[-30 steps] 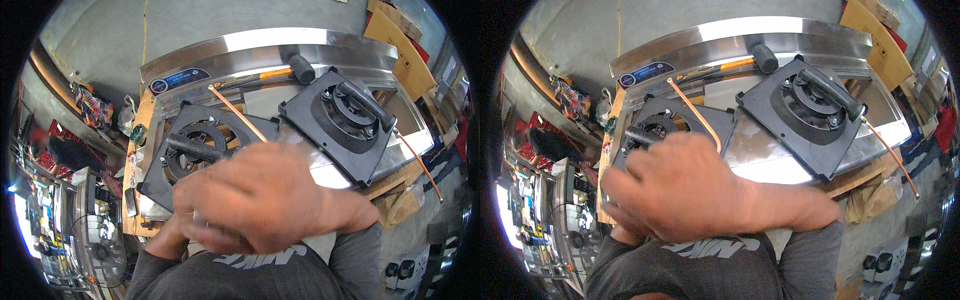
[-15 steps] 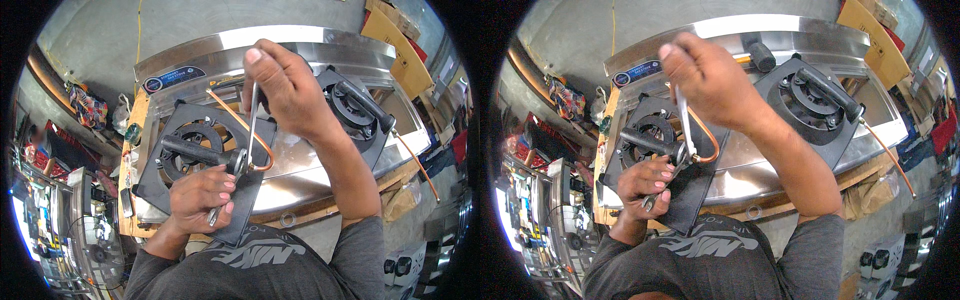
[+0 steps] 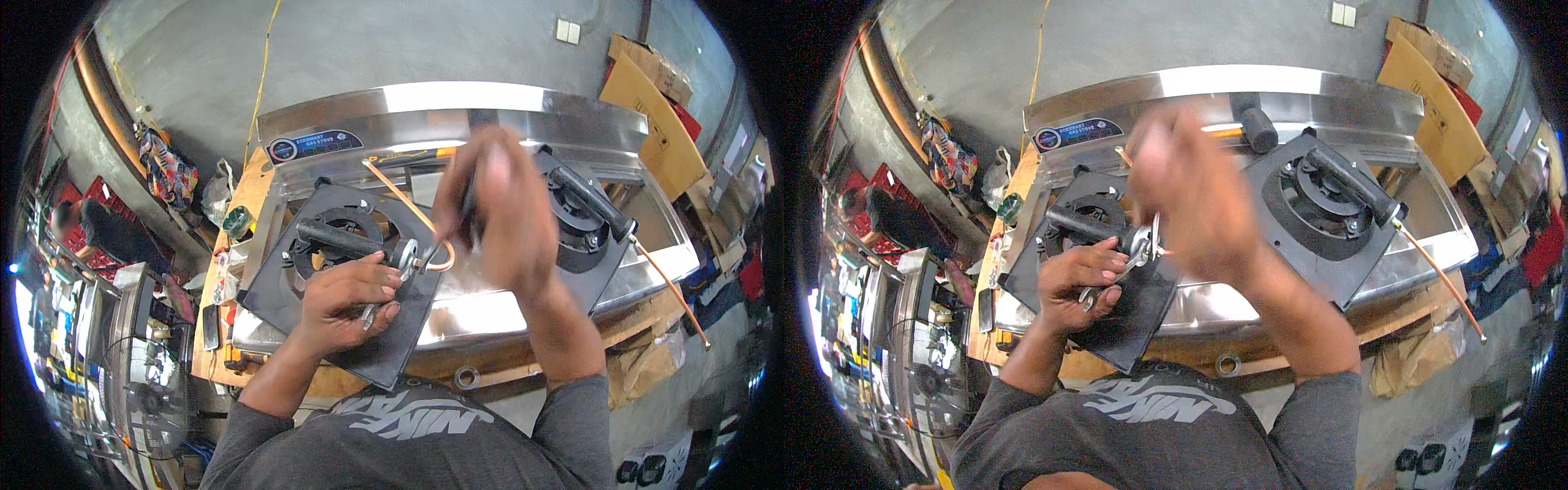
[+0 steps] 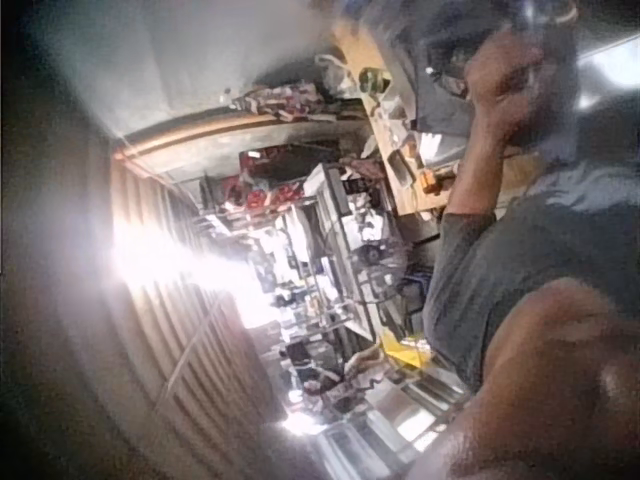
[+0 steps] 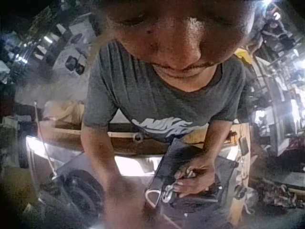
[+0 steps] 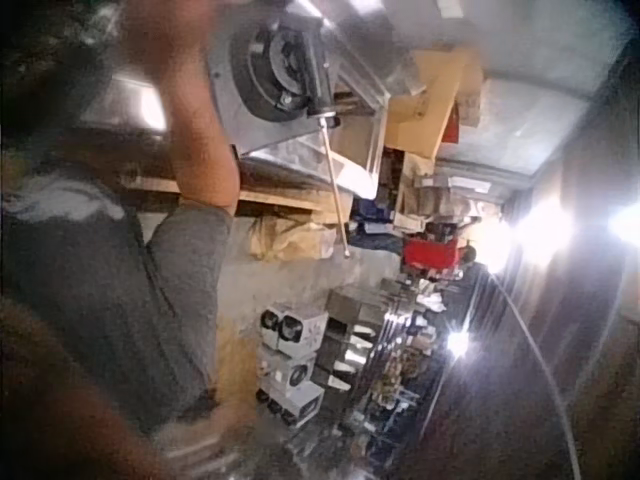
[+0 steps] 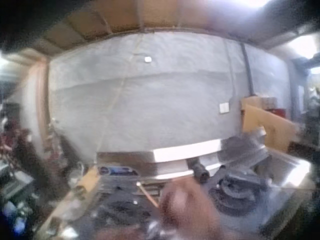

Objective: The person assembles a gas stove by placing burner grates and caps onto the cooktop, connecting copper gas lines to the burner valves, and tightening connections with wrenches. The person uses a rubber mallet to seat components and adjusts parts by hand.

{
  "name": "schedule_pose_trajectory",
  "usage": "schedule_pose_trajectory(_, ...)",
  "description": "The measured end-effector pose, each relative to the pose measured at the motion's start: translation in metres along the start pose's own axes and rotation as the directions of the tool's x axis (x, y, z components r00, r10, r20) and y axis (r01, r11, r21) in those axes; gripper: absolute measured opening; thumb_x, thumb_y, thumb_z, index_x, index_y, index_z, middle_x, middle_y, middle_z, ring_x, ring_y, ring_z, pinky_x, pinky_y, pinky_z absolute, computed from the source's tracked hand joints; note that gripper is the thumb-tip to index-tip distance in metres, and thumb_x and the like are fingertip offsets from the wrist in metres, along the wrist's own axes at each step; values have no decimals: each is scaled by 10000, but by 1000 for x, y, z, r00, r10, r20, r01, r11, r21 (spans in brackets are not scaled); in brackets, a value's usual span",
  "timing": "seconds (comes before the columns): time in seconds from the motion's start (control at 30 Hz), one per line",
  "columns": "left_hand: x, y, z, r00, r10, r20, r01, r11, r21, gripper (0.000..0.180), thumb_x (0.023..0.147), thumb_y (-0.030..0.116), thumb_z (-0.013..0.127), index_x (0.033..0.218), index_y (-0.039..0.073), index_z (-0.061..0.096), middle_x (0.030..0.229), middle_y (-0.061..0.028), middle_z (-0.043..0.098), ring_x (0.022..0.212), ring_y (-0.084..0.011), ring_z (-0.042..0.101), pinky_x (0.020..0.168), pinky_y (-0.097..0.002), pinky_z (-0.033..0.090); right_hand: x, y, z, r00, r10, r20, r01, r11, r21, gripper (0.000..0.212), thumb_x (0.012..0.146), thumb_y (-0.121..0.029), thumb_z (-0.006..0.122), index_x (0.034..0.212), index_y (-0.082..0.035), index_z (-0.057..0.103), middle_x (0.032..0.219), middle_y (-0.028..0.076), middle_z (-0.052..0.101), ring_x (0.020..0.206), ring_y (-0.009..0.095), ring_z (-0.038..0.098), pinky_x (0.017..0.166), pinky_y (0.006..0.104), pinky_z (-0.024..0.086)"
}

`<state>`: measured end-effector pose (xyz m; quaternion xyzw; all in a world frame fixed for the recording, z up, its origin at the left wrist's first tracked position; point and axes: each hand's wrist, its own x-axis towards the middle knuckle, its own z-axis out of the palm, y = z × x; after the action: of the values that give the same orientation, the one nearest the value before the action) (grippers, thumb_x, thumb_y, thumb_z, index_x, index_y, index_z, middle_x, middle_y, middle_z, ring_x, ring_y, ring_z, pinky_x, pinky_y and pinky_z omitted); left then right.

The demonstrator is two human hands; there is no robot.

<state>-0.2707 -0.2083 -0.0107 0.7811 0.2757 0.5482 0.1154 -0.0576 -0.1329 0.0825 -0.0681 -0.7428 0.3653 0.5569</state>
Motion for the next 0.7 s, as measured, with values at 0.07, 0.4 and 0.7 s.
schedule_pose_trajectory(0.07,-3,0,-1,1000,-13,-2,13,999,-32,216,763,59,837,939,73,713,998,-117,756,1005,-272,739,1010,-490,524,-30,-18,15,890,-280,359,358,918,-170,259,918,-284,627,1000,-47,562,799,102,598,654,247,606,516,338,477)
schedule_pose_trajectory(0.4,-6,0,0,1000,-11,-2,11,1000,-12,226,780,117,848,966,72,728,1013,-106,757,1021,-265,733,1004,-470,528,-85,-12,55,659,-456,598,691,681,-243,283,785,-330,678,996,-170,579,780,6,489,676,159,542,504,280,407)
schedule_pose_trajectory(0.7,-1,-6,3,994,39,97,-28,994,-110,260,784,60,764,1043,64,736,1058,-94,719,992,-271,704,873,-384,555,-112,15,52,569,-331,752,727,630,-273,306,722,-283,726,1012,-254,636,794,-30,547,708,140,565,525,275,409)
